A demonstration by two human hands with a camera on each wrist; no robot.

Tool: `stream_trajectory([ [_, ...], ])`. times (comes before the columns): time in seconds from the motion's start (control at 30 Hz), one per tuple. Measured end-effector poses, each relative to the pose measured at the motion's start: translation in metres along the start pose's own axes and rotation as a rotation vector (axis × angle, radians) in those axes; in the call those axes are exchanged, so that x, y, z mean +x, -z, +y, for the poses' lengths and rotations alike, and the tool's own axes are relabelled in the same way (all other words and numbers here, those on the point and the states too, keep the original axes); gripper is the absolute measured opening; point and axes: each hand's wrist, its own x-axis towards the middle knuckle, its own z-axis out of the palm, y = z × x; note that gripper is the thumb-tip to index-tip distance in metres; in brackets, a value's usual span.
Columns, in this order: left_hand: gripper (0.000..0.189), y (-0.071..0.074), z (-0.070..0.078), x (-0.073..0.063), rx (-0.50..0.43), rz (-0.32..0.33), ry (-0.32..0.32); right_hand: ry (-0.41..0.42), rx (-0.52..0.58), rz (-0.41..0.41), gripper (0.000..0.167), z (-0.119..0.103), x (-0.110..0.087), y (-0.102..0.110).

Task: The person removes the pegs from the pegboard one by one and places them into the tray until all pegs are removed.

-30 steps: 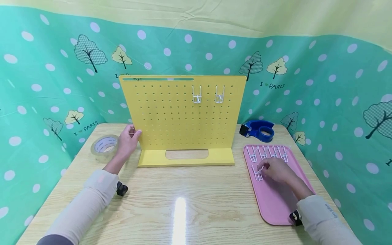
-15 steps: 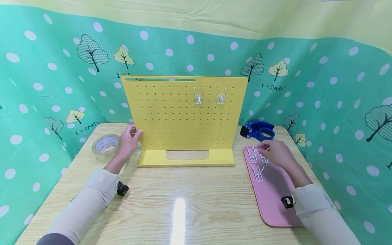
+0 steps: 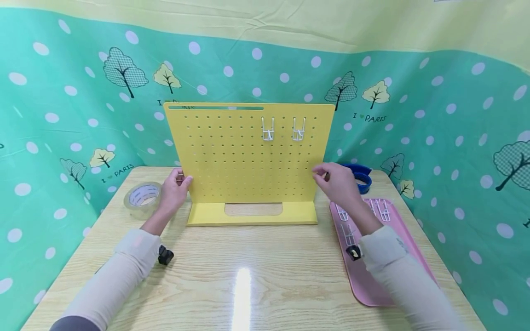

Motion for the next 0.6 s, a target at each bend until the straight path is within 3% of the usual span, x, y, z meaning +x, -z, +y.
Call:
stream_trajectory([
  [0.13, 0.028, 0.0, 0.0, 0.0, -0.003, 0.002, -0.005, 0.138, 0.02, 0.095, 0.02, -0.024, 0.018, -0.016],
  [0.27, 0.027, 0.0, 0.0, 0.0, -0.001, -0.004, 0.006, 0.214, 0.033, 0.165, 0.024, -0.049, 0.037, -0.027],
  [0.43, 0.027, 0.0, -0.002, 0.001, 0.009, -0.015, 0.012, 0.229, 0.084, 0.272, 0.027, -0.074, 0.057, -0.037],
  [0.6, 0.028, -0.001, -0.003, 0.002, 0.003, -0.008, 0.002, 0.208, 0.116, 0.327, 0.034, -0.093, 0.072, -0.046],
])
